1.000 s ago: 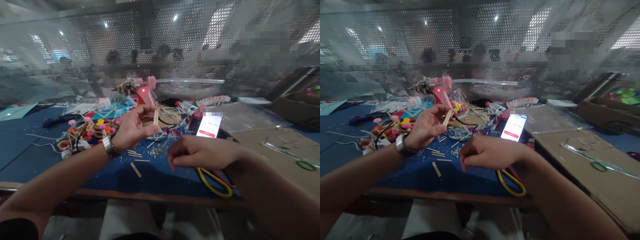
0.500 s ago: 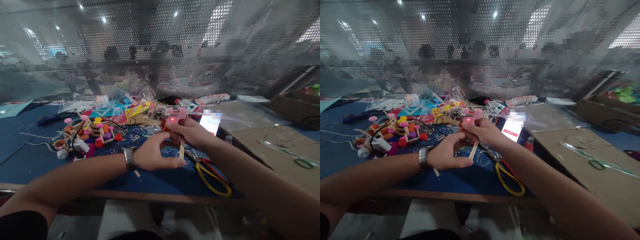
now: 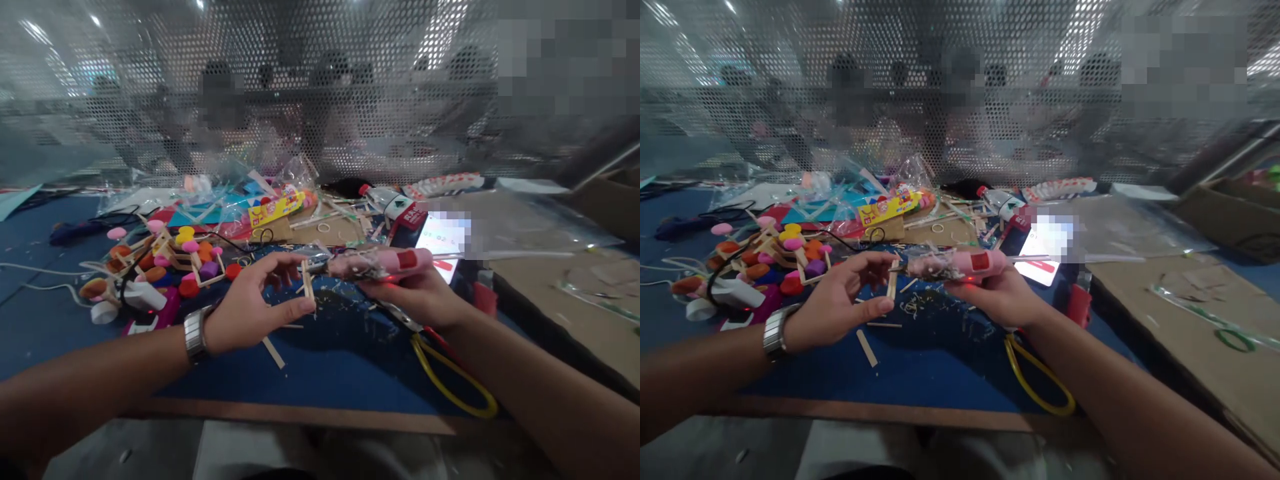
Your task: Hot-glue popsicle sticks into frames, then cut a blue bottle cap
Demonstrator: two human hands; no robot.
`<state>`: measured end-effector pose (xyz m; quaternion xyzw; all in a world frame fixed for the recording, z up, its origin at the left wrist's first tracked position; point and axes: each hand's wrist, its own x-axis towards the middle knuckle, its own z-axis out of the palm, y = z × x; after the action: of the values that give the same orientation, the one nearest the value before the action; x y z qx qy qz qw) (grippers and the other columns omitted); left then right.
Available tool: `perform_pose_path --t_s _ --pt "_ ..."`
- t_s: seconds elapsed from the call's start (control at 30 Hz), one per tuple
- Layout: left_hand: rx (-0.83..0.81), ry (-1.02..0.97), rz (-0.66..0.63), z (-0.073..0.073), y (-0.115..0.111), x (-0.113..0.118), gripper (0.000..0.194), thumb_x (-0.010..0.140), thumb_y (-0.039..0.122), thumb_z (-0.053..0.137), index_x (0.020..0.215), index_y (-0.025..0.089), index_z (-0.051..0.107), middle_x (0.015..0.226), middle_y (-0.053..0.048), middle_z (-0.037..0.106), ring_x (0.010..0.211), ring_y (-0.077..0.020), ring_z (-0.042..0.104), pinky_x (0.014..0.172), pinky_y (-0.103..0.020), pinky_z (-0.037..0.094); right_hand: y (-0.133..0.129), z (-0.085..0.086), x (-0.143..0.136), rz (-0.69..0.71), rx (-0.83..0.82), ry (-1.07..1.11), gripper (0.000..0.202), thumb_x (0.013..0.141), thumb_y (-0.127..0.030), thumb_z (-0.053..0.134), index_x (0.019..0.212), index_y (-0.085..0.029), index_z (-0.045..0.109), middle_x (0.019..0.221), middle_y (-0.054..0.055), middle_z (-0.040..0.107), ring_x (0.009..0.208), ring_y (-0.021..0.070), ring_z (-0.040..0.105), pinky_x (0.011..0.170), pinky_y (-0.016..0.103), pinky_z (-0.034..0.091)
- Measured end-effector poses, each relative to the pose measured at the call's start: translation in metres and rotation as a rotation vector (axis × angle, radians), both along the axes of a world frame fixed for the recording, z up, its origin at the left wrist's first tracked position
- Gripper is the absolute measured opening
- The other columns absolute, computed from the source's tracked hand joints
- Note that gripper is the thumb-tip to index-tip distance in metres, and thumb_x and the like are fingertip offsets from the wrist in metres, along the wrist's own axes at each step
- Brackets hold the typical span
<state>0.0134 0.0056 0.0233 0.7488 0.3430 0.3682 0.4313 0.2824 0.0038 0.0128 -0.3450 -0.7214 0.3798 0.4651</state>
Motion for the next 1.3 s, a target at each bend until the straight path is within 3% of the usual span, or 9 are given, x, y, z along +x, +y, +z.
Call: perform_pose_path --t_s 0.2,0.33,0.5,0.57,1.07,1.3 --pt "-0.121 -0.073 0.025 -0.019 -0.013 -0.003 0.064 0.079 0.044 0.087 0.135 0.022 0.064 0.101 -0.006 0.07 0.093 -0.0215 0.065 0.085 -0.034 0.053 -0.005 -0.005 0.002 0.15 0.051 -0.03 0.026 0.093 -0.026 0.07 0.112 -0.036 0.083 0.107 0.007 0.084 0.101 0.0271 0.076 0.093 0.043 0.061" --pt "-0.151 -0.14 0.058 -0.027 -0.015 -0.002 0.06 0.081 0.046 0.086 0.133 0.023 0.067 0.095 -0.004 0.068 0.086 -0.0186 0.063 0.079 -0.031 0.052 -0.006 -0.01 0.005 0.161 0.122 -0.108 0.028 0.092 -0.023 0.072 0.114 -0.039 0.081 0.107 0.005 0.083 0.096 0.0261 0.076 0.087 0.042 0.061" --pt "-0.13 -0.202 0.051 -0.028 -0.015 -0.002 0.063 0.08 0.046 0.088 0.135 0.025 0.069 0.091 -0.002 0.066 0.082 -0.0161 0.059 0.078 -0.029 0.05 -0.012 -0.01 0.003 0.129 -0.047 -0.051 0.007 0.089 -0.028 0.077 0.095 -0.031 0.078 0.087 0.005 0.076 0.078 0.0217 0.071 0.068 0.034 0.057" --pt "-0.135 -0.21 0.057 -0.028 -0.015 -0.002 0.062 0.079 0.046 0.088 0.135 0.025 0.07 0.09 -0.001 0.066 0.08 -0.0161 0.058 0.078 -0.029 0.05 -0.014 -0.009 0.001 0.111 -0.105 -0.043 0.007 0.087 -0.034 0.079 0.088 -0.028 0.074 0.081 0.004 0.072 0.071 0.0202 0.068 0.061 0.032 0.054" --pt "-0.097 -0.243 0.034 -0.029 -0.013 -0.001 0.061 0.078 0.034 0.09 0.134 0.02 0.071 0.089 -0.002 0.064 0.081 -0.0153 0.057 0.077 -0.027 0.049 -0.016 -0.013 -0.002 0.15 -0.125 -0.023 0.021 0.086 -0.04 0.081 0.081 -0.026 0.068 0.078 0.001 0.067 0.069 0.0156 0.062 0.058 0.026 0.048" --pt "-0.093 -0.268 0.019 -0.031 -0.014 -0.001 0.061 0.079 0.028 0.09 0.135 0.018 0.07 0.09 -0.001 0.063 0.083 -0.0136 0.057 0.077 -0.025 0.048 -0.013 -0.012 -0.003 0.18 -0.073 -0.052 0.014 0.09 -0.037 0.078 0.086 -0.026 0.07 0.08 0.001 0.067 0.071 0.0147 0.064 0.061 0.024 0.05"
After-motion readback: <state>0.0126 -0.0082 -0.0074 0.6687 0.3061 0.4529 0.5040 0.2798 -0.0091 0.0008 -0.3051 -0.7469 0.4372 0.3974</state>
